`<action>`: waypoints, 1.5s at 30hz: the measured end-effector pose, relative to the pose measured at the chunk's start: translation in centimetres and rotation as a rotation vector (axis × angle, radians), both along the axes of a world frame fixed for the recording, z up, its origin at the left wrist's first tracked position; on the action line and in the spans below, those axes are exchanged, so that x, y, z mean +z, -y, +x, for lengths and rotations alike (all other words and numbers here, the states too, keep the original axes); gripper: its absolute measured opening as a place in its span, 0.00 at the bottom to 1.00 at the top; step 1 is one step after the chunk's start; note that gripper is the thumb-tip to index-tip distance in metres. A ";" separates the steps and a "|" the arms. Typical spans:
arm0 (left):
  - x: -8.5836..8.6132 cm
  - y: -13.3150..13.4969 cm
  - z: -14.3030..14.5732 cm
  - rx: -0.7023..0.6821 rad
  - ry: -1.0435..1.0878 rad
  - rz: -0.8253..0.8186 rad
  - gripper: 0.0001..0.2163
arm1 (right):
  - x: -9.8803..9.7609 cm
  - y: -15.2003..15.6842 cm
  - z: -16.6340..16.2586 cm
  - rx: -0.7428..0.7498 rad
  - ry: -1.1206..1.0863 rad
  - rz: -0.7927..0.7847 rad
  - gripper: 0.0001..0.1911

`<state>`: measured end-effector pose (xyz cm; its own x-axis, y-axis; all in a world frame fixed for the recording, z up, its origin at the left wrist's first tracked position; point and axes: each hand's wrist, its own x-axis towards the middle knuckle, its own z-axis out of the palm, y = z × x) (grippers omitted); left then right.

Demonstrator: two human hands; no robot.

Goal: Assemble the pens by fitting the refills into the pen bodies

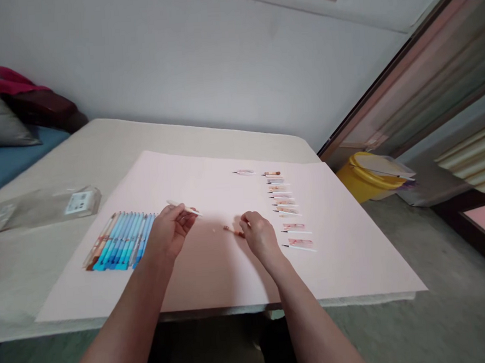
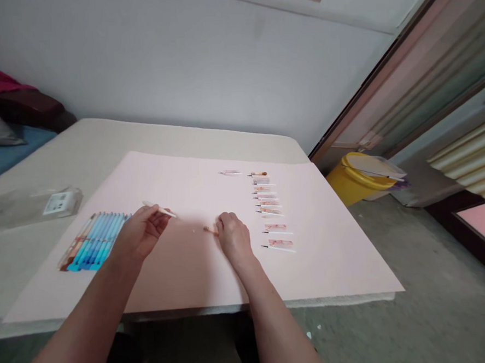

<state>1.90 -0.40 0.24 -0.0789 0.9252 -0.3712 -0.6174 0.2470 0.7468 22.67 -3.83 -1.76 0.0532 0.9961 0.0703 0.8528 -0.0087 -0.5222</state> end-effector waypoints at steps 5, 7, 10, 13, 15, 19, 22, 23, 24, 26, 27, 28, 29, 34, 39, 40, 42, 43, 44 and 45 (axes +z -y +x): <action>-0.6 -0.4 -1.1 0.024 0.044 -0.041 0.03 | -1.5 -0.6 0.0 0.101 0.371 -0.132 0.08; -0.6 -0.3 -0.9 0.017 0.058 -0.059 0.03 | -1.9 -0.9 -0.4 0.144 0.391 -0.134 0.08; -0.5 -0.1 -0.6 0.018 0.079 -0.064 0.04 | -2.2 -1.1 -1.3 0.186 0.373 -0.102 0.10; -0.3 -0.1 -0.4 0.034 0.094 -0.056 0.05 | -2.7 -1.3 -2.3 0.235 0.353 -0.010 0.09; -0.2 -0.1 -0.4 0.041 0.095 -0.052 0.05 | -3.1 -1.5 -3.1 0.274 0.349 0.053 0.08; -0.1 0.0 -0.5 0.038 0.096 -0.048 0.04 | -3.8 -2.0 -4.4 0.336 0.356 0.106 0.08; -0.1 0.1 -0.4 0.029 0.101 -0.043 0.04 | -4.1 -2.2 -5.2 0.339 0.396 0.068 0.08; -0.2 0.1 -0.4 0.027 0.102 -0.039 0.04 | -4.2 -2.3 -5.4 0.337 0.408 0.052 0.08; -0.2 0.1 -0.4 0.025 0.104 -0.037 0.03 | -4.4 -2.3 -5.6 0.338 0.417 0.040 0.09; -0.2 0.1 -0.4 0.023 0.106 -0.035 0.03 | -4.6 -2.4 -5.9 0.347 0.433 0.036 0.10; -0.2 0.1 -0.4 0.021 0.107 -0.037 0.03 | -4.7 -2.4 -6.1 0.351 0.439 0.043 0.11; -0.2 0.1 -0.4 0.020 0.106 -0.040 0.03 | -4.7 -2.5 -6.2 0.355 0.443 0.055 0.11; -0.2 0.1 -0.4 0.019 0.106 -0.041 0.03 | -4.7 -2.5 -6.2 0.355 0.444 0.068 0.11; -0.1 0.2 -0.4 0.013 0.103 -0.050 0.03 | -3.2 -2.9 -4.9 0.197 0.293 0.072 0.11; -0.2 0.3 -0.1 -0.007 0.094 -0.067 0.03 | -1.8 -3.1 -2.3 0.091 -0.140 0.090 0.09; -0.2 0.3 -0.1 -0.009 0.096 -0.068 0.03 | -1.7 -3.1 -2.0 0.090 -0.213 0.098 0.08; -0.3 0.3 0.0 -0.022 0.100 -0.069 0.02 | -1.7 -3.0 -1.8 0.090 -0.335 0.100 0.07; -0.3 0.3 0.1 -0.028 0.102 -0.070 0.03 | -1.6 -3.0 -1.8 0.093 -0.387 0.094 0.07; -0.4 0.3 0.1 -0.031 0.103 -0.070 0.03 | -1.6 -3.0 -1.8 0.093 -0.432 0.086 0.06; -0.4 0.3 0.2 -0.032 0.105 -0.070 0.03 | -1.6 -3.1 -1.9 0.090 -0.469 0.077 0.06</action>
<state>2.06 -0.68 -0.18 -0.0066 0.8981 -0.4396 -0.6823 0.3174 0.6585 20.76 -0.78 -3.34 0.0106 0.9911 0.1328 0.5209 0.1079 -0.8468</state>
